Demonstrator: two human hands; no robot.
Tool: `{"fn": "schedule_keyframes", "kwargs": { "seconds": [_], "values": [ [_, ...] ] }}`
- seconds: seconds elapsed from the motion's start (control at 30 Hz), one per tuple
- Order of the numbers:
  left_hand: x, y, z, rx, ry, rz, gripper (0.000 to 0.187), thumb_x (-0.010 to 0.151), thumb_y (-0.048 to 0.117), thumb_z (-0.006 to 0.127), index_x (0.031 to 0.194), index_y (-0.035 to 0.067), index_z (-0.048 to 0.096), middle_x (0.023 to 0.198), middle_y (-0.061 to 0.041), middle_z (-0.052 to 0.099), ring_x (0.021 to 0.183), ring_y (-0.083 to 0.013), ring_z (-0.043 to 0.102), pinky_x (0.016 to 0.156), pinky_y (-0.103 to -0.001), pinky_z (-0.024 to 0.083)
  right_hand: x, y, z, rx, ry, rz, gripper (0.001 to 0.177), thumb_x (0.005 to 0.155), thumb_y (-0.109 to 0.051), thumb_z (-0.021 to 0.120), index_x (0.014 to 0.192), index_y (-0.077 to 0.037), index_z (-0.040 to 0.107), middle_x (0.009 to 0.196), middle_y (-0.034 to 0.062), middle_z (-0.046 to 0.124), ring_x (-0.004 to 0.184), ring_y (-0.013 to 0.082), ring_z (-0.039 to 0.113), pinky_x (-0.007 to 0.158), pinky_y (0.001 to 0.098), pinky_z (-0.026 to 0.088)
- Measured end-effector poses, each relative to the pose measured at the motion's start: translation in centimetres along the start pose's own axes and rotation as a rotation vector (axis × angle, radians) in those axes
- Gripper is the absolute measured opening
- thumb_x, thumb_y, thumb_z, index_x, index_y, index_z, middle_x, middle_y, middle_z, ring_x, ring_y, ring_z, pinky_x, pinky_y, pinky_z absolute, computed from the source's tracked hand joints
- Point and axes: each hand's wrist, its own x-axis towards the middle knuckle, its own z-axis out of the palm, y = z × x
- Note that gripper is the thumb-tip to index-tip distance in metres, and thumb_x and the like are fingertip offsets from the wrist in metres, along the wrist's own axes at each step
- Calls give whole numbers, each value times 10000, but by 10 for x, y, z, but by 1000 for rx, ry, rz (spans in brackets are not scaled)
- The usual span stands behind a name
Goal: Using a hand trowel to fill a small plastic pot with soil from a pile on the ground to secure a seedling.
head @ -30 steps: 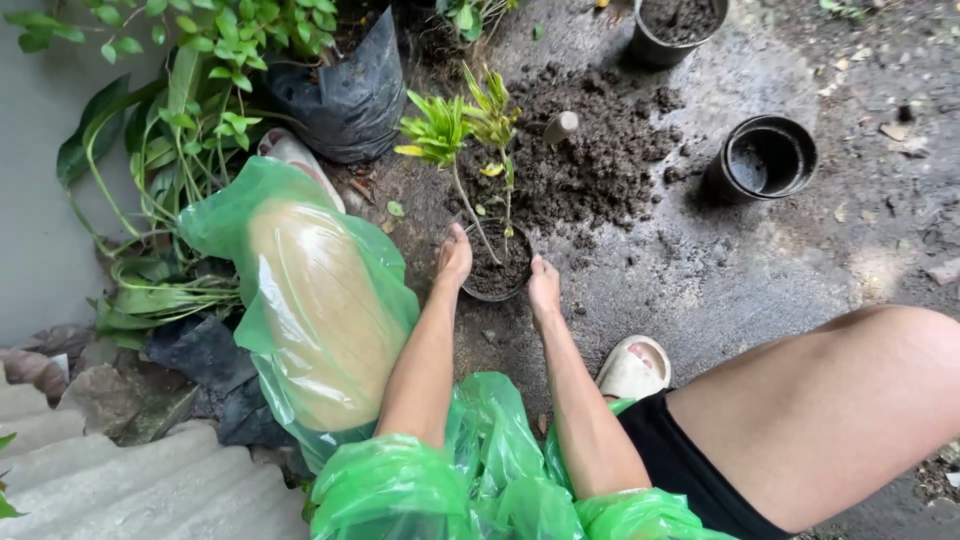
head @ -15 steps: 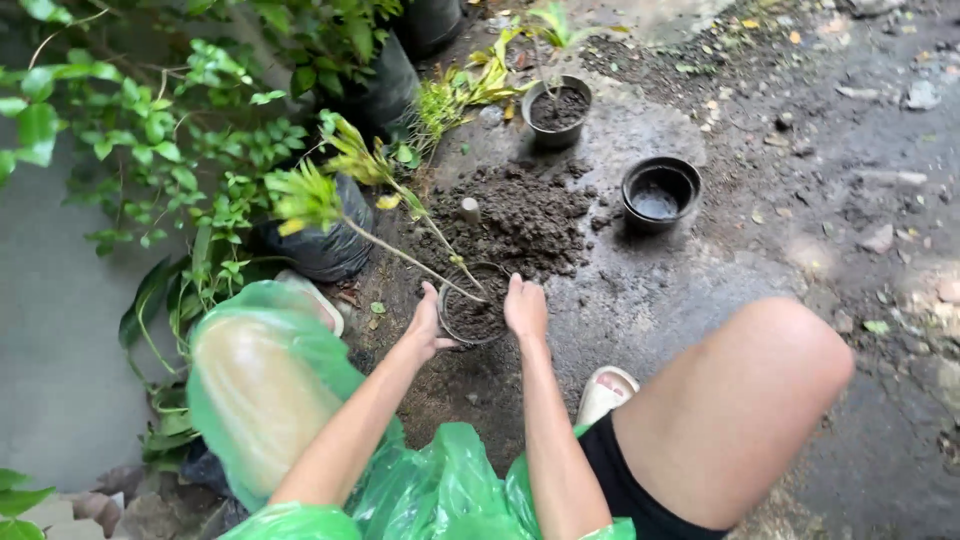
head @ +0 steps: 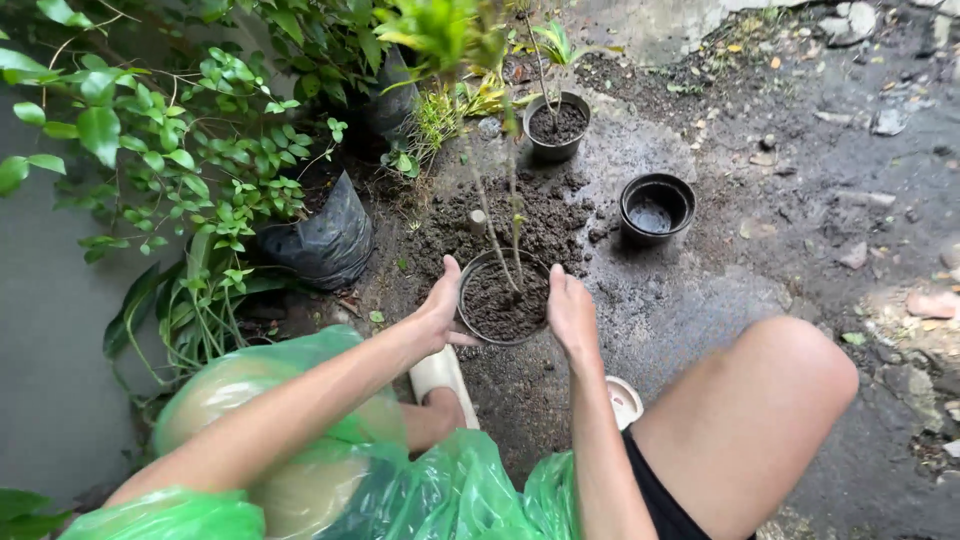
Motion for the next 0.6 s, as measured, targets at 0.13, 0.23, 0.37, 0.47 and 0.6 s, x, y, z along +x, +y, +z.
{"fn": "schedule_keyframes", "kwargs": {
  "seconds": [0.13, 0.23, 0.37, 0.47, 0.6],
  "values": [
    [-17, 24, -3, 19, -67, -8, 903, 960, 740, 124, 1561, 88, 293, 1509, -287, 437, 1187, -550, 579, 911, -621, 544, -37, -51, -21, 96, 21, 38, 675, 1107, -468, 306, 1399, 98, 528, 1441, 304, 523, 1453, 415, 383, 1213, 555, 242],
    [-56, 55, -4, 55, -124, 16, 904, 953, 740, 114, 1569, 99, 276, 1541, -280, 392, 1248, -537, 548, 924, -632, 531, -8, -27, -32, 123, 66, -68, 608, 1116, -419, 358, 1220, 105, 649, 1249, 294, 629, 1305, 379, 514, 1137, 536, 332],
    [-70, 92, 5, 53, -262, 27, 919, 936, 726, 84, 1548, 84, 323, 1466, -274, 504, 1159, -513, 624, 877, -554, 581, 8, -45, -83, -6, 15, -52, 613, 1089, -515, 439, 1046, 30, 716, 926, 185, 661, 869, 296, 662, 829, 461, 539],
    [-64, 117, 10, 44, -349, 116, 891, 949, 731, 95, 1516, 96, 358, 1409, -305, 518, 1153, -478, 639, 876, -570, 597, -26, -175, -99, -29, -80, -9, 618, 1062, -518, 449, 1168, 41, 690, 1055, 268, 668, 964, 372, 689, 929, 527, 527],
    [-52, 158, 21, 12, -379, 132, 925, 931, 725, 73, 1501, 69, 390, 1363, -293, 572, 1117, -462, 665, 866, -516, 609, 18, -187, -137, 27, -122, 97, 562, 1111, -442, 398, 1125, 59, 653, 976, 165, 636, 823, 284, 674, 836, 443, 581]
  ]
}}
